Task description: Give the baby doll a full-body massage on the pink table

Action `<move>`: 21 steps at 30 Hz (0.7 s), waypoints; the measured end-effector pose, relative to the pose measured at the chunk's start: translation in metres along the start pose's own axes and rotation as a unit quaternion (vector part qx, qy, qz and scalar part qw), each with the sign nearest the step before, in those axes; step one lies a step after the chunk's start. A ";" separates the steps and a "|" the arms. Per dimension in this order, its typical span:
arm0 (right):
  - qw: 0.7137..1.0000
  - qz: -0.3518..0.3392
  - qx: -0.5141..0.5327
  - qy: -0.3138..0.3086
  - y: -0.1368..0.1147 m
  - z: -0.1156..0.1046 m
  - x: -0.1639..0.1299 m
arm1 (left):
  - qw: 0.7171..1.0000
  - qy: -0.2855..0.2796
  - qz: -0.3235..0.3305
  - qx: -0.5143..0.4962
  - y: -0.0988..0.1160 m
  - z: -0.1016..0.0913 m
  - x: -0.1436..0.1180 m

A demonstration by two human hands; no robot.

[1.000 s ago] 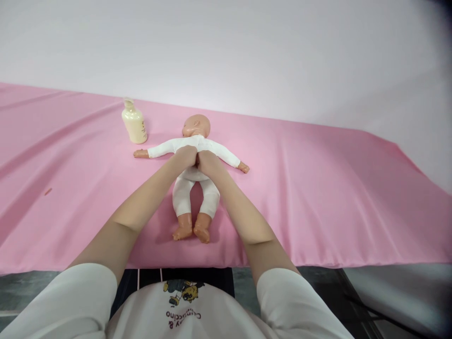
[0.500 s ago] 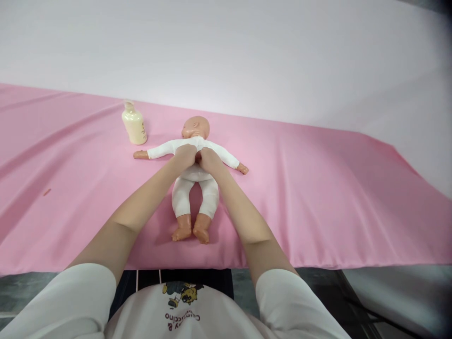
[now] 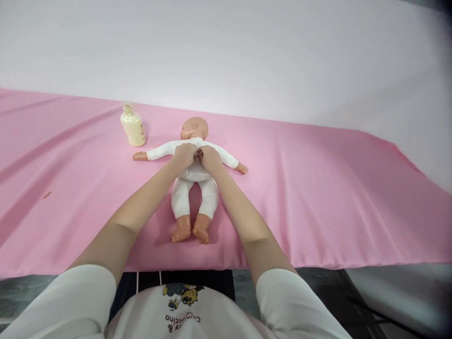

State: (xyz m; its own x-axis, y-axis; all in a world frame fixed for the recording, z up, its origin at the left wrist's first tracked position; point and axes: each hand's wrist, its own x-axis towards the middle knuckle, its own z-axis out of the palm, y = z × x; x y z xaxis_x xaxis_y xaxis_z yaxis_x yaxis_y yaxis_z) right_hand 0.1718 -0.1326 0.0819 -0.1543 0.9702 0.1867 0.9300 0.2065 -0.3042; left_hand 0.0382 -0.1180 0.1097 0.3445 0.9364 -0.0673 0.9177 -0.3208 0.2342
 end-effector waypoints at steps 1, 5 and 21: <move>1.000 0.006 -0.001 0.004 0.000 0.002 0.001 | 1.000 0.012 0.005 0.002 0.000 0.000 -0.001; 1.000 0.018 -0.002 0.011 0.001 0.006 0.003 | 0.998 0.053 0.025 -0.031 -0.004 0.006 -0.002; 1.000 0.006 0.009 -0.006 0.009 0.012 0.005 | 0.995 0.072 0.006 -0.069 -0.024 0.017 0.008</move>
State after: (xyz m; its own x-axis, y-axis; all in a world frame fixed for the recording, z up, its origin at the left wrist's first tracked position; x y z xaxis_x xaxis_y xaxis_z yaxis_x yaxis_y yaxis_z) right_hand 0.1753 -0.1243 0.0688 -0.1470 0.9743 0.1706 0.9259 0.1963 -0.3227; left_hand 0.0225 -0.1050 0.0873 0.3134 0.9468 0.0735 0.8746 -0.3179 0.3662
